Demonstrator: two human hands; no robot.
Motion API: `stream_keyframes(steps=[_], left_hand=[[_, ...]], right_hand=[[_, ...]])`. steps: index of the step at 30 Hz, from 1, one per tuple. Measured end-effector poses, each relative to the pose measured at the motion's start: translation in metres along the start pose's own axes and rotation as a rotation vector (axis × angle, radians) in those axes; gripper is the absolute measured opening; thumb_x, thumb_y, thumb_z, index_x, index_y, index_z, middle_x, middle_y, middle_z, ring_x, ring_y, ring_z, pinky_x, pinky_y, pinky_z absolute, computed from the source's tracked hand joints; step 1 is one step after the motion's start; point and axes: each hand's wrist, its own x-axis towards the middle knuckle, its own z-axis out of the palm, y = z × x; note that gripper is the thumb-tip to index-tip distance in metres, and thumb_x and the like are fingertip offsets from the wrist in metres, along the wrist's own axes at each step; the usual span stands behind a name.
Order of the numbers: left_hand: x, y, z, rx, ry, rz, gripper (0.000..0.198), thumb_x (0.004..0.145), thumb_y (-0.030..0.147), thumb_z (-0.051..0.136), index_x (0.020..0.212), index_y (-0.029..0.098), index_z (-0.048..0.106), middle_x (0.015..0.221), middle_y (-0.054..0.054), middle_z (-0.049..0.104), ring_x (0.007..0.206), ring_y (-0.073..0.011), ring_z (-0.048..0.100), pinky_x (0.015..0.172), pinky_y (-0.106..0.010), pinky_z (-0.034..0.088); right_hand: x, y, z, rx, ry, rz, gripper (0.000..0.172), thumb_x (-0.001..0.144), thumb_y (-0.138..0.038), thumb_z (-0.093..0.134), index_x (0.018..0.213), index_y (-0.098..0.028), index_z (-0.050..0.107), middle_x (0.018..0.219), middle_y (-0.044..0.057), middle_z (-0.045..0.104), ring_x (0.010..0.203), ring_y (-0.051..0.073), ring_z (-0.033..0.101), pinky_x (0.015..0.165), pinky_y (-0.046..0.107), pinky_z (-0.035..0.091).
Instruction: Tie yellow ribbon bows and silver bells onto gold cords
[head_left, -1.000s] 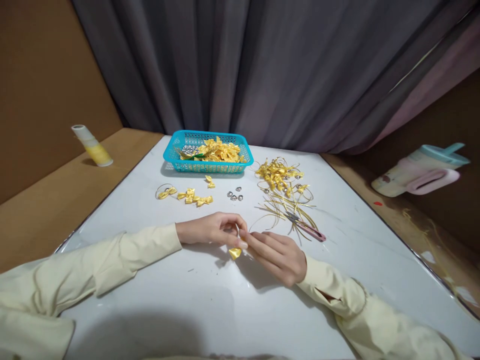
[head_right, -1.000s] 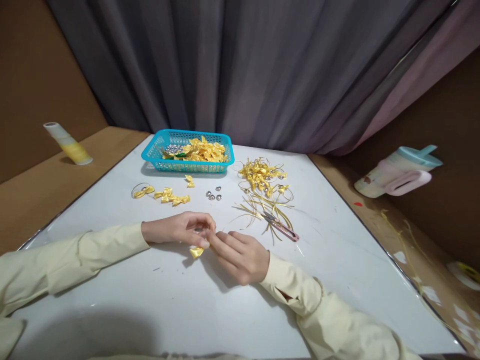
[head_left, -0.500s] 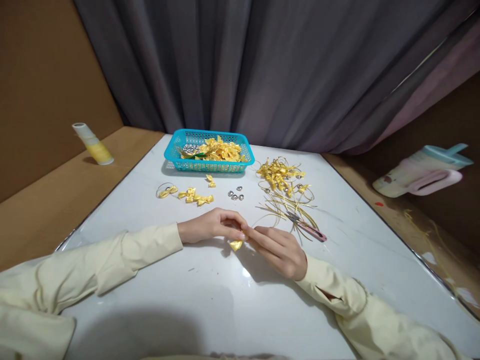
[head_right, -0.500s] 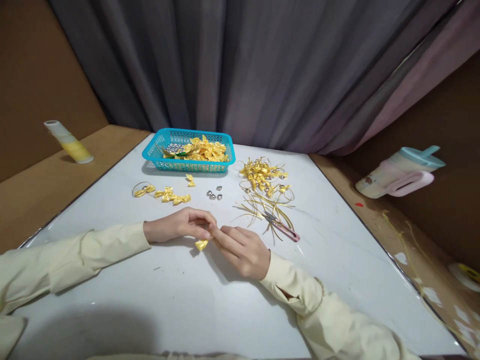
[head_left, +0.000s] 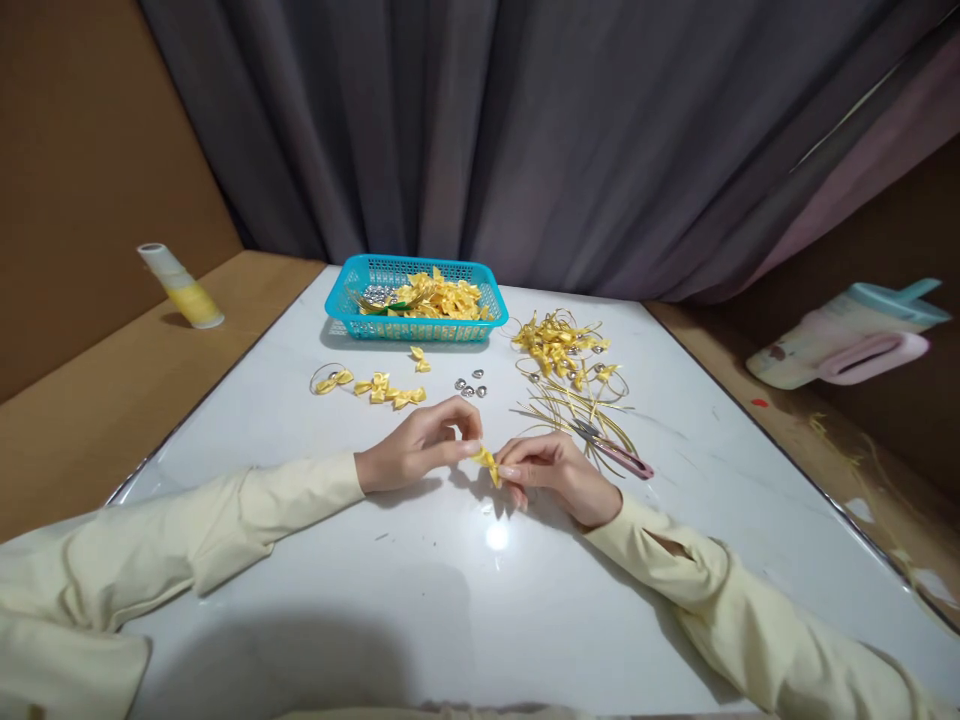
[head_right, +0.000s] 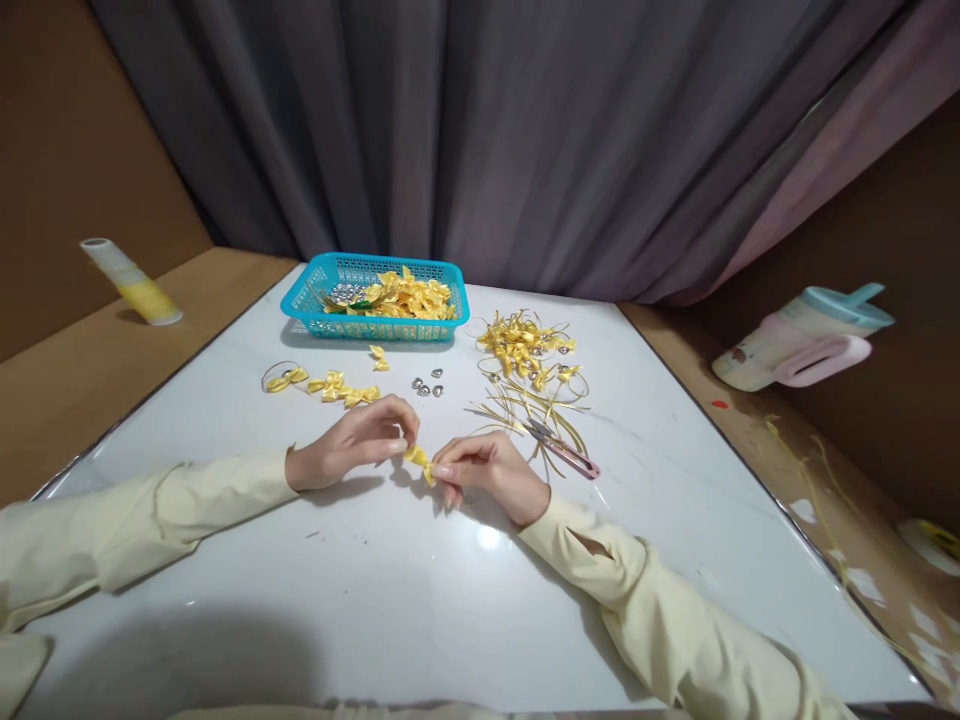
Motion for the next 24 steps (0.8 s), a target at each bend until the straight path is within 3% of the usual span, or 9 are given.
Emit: stream_keyframes(steps=[3, 5, 9, 15, 19, 24], left_hand=[[-0.003, 0.000, 0.005, 0.258, 0.102, 0.168, 0.011, 0.081, 0.025, 0.054, 0.076, 0.016, 0.048, 0.072, 0.000, 0.047, 0.063, -0.0101, 0.043, 0.057, -0.022, 0.037], [-0.005, -0.001, 0.009, 0.400, 0.161, 0.202, 0.020, 0.080, 0.024, 0.054, 0.064, 0.016, 0.045, 0.059, 0.004, 0.040, 0.052, -0.0072, 0.034, 0.051, -0.021, 0.032], [-0.005, -0.001, 0.017, 0.465, 0.135, -0.004, 0.038, 0.084, 0.030, 0.051, 0.050, 0.015, 0.045, 0.045, 0.007, 0.030, 0.044, -0.0054, 0.024, 0.044, -0.020, 0.024], [0.001, 0.010, 0.017, 0.412, 0.094, -0.341, 0.046, 0.085, 0.042, 0.048, 0.052, 0.013, 0.059, 0.044, 0.003, 0.048, 0.044, -0.0068, 0.037, 0.045, -0.019, 0.029], [0.002, 0.015, 0.017, 0.351, 0.097, -0.423, 0.040, 0.082, 0.045, 0.052, 0.058, 0.014, 0.061, 0.041, 0.005, 0.047, 0.040, -0.0078, 0.041, 0.045, -0.019, 0.033], [0.000, 0.017, 0.015, 0.390, 0.083, -0.378, 0.029, 0.082, 0.037, 0.054, 0.066, 0.015, 0.062, 0.045, 0.004, 0.053, 0.044, -0.0087, 0.048, 0.051, -0.019, 0.036]], right_hand=[[0.001, 0.001, -0.002, 0.006, 0.026, 0.007, 0.019, 0.069, -0.028, 0.072, 0.064, -0.010, 0.068, 0.055, 0.003, 0.059, 0.043, 0.009, 0.050, 0.046, 0.022, 0.042], [0.000, 0.001, -0.001, -0.036, 0.077, -0.026, 0.020, 0.069, -0.029, 0.072, 0.064, -0.011, 0.067, 0.057, 0.003, 0.060, 0.044, 0.009, 0.051, 0.046, 0.023, 0.043], [-0.003, 0.002, 0.004, -0.234, 0.125, -0.139, 0.022, 0.071, -0.033, 0.070, 0.063, -0.012, 0.066, 0.067, 0.004, 0.061, 0.046, 0.009, 0.053, 0.046, 0.023, 0.044], [-0.009, -0.001, 0.011, -0.689, 0.184, -0.416, 0.022, 0.082, -0.024, 0.057, 0.064, -0.014, 0.065, 0.063, 0.005, 0.062, 0.054, 0.011, 0.056, 0.050, 0.022, 0.044], [-0.010, -0.001, 0.013, -0.816, 0.233, -0.497, 0.023, 0.084, -0.021, 0.054, 0.064, -0.015, 0.063, 0.067, 0.006, 0.064, 0.059, 0.012, 0.056, 0.055, 0.023, 0.045], [-0.010, 0.002, 0.013, -0.861, 0.248, -0.497, 0.021, 0.084, -0.020, 0.053, 0.067, -0.015, 0.063, 0.069, 0.006, 0.064, 0.060, 0.012, 0.057, 0.056, 0.023, 0.046]])
